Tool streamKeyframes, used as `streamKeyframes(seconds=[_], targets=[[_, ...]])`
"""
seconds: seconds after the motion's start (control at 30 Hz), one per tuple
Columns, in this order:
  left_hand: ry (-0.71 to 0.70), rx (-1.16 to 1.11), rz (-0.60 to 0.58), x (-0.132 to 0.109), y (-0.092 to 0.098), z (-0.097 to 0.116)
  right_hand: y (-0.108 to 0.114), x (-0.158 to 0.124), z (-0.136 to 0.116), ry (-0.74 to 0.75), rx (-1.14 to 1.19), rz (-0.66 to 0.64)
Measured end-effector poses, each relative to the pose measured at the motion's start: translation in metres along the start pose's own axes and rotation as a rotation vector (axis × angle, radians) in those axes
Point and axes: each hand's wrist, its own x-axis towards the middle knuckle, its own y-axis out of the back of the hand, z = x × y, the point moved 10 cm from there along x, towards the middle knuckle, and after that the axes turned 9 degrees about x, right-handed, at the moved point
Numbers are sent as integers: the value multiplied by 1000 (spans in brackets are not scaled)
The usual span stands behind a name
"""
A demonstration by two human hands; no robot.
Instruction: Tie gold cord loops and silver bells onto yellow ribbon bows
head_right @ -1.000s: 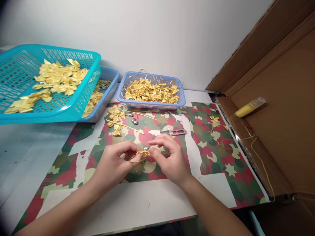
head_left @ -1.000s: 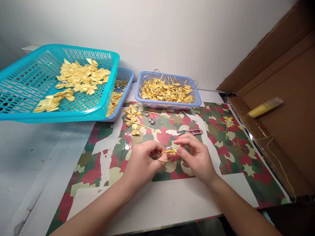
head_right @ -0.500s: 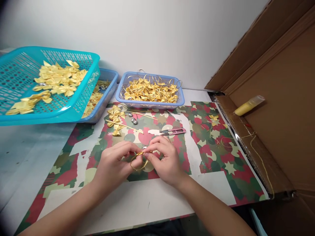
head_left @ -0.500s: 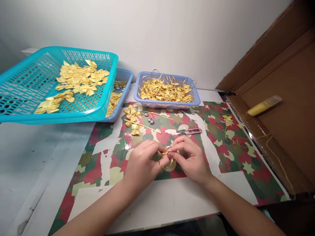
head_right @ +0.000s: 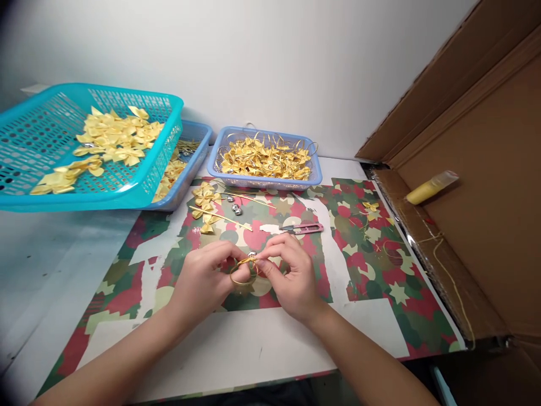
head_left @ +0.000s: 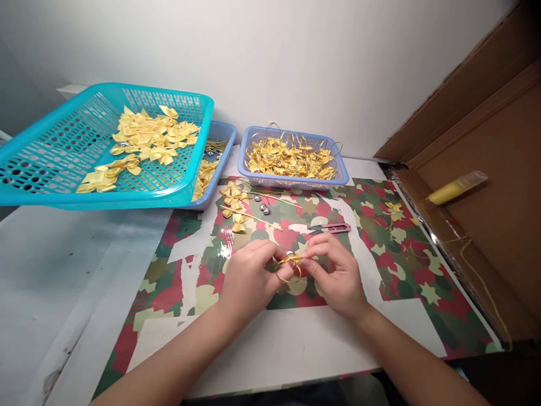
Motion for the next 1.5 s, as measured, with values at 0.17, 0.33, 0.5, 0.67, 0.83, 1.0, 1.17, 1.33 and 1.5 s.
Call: streamKeyframes(seconds=[0.17, 0.33, 0.5, 0.67, 0.83, 1.0, 1.17, 1.33, 1.5], targets=[[53, -59, -75, 1, -6, -4, -5, 2, 3, -70, -30, -63], [82, -90, -113, 0, -10, -6, -10, 2, 13, -176, 74, -109], [86, -85, -134, 0, -12, -7, -7, -2, 24, -293, 243, -55], [127, -64, -181, 2, -18, -13, 22, 4, 15, -228, 309, 107], [181, -108, -212, 4, -20, -17, 65, 15, -3, -67, 359, 262], [275, -266, -276, 0, -30, -23, 57, 20, -4, -135, 488, 188], [394, -522, -360, -7, -46, -31, 40, 18, 5, -242, 689, 129], [405, -540, -385, -6, -51, -32, 26, 13, 9, -329, 773, 40], [313, -328, -348, -2, -45, -30, 38, 16, 2, -244, 744, 99]])
